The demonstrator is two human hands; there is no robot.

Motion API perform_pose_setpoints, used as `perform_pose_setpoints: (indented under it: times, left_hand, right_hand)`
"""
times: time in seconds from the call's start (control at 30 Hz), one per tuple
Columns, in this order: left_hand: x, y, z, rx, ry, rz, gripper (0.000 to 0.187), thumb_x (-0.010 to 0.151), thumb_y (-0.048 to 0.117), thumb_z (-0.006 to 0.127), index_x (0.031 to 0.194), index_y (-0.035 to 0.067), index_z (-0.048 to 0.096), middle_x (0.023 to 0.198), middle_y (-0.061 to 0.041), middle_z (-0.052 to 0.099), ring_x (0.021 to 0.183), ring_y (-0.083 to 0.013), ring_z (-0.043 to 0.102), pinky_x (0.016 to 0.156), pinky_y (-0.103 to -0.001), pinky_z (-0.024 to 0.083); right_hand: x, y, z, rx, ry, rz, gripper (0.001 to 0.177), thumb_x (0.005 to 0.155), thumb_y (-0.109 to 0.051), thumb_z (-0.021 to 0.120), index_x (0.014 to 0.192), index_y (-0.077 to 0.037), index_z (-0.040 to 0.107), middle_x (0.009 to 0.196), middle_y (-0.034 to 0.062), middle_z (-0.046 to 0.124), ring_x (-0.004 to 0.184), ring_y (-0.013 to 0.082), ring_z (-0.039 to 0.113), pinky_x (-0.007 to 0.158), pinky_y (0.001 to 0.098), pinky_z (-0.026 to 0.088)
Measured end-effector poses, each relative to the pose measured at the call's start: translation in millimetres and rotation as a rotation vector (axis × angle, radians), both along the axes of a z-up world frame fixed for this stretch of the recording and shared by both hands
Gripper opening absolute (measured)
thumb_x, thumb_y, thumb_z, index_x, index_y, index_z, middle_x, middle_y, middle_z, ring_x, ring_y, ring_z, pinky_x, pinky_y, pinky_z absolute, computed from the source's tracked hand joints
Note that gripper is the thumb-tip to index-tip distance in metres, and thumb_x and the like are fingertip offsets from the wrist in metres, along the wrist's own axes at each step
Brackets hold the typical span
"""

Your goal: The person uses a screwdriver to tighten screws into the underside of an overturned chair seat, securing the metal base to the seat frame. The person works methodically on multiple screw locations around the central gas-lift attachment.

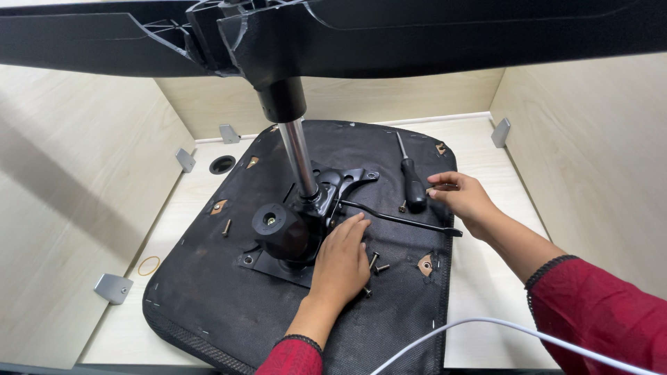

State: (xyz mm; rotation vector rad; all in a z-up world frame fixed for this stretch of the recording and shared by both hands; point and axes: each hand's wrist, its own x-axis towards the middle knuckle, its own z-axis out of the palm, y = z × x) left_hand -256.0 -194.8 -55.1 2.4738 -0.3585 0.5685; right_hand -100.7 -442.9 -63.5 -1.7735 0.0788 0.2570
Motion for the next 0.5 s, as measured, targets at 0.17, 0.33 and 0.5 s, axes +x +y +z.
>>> perform_pose_setpoints:
  times: [0.17,0.33,0.5]
  left_hand:
    - [-0.8,1.9,1.1,-0.063,-0.024,-0.021,0.048,0.089,0.004,0.058,0.136,0.002,0.054,0.141,-0.014,0.058,0.131,-0.0325,0.055,0.111,-0.043,0.042]
    - [0.4,5.3,6.0,-0.125,0.029,-0.032,0.061,0.089,0.003,0.059,0.147,0.001,0.042,0.141,-0.02,0.056,0.132,-0.0354,0.054,0.11,-0.043,0.042]
    - [-0.1,13.0,14.3,-0.231,0.139,-0.088,0.066,0.088,0.001,0.059,0.151,0.003,0.036,0.144,-0.019,0.055,0.134,-0.0331,0.054,0.11,-0.041,0.043]
  right_hand:
    - [-11.7,8.7,8.8,-0.095,0.005,-0.007,0.029,0.094,-0.008,0.063,0.122,-0.008,0.069,0.115,0.0067,0.07,0.105,0.0158,0.065,0.088,0.0306,0.054]
    - [-28.8,13.5,19.8,-0.108,-0.076,-0.022,0.025,0.094,-0.013,0.065,0.118,-0.008,0.071,0.113,0.006,0.072,0.105,0.0155,0.067,0.088,0.0289,0.054]
    - [-56.5,22.9,33.0,-0.21,-0.207,0.0,0.021,0.094,-0.013,0.065,0.113,-0.013,0.074,0.112,0.0051,0.073,0.104,0.0168,0.068,0.087,0.0299,0.055]
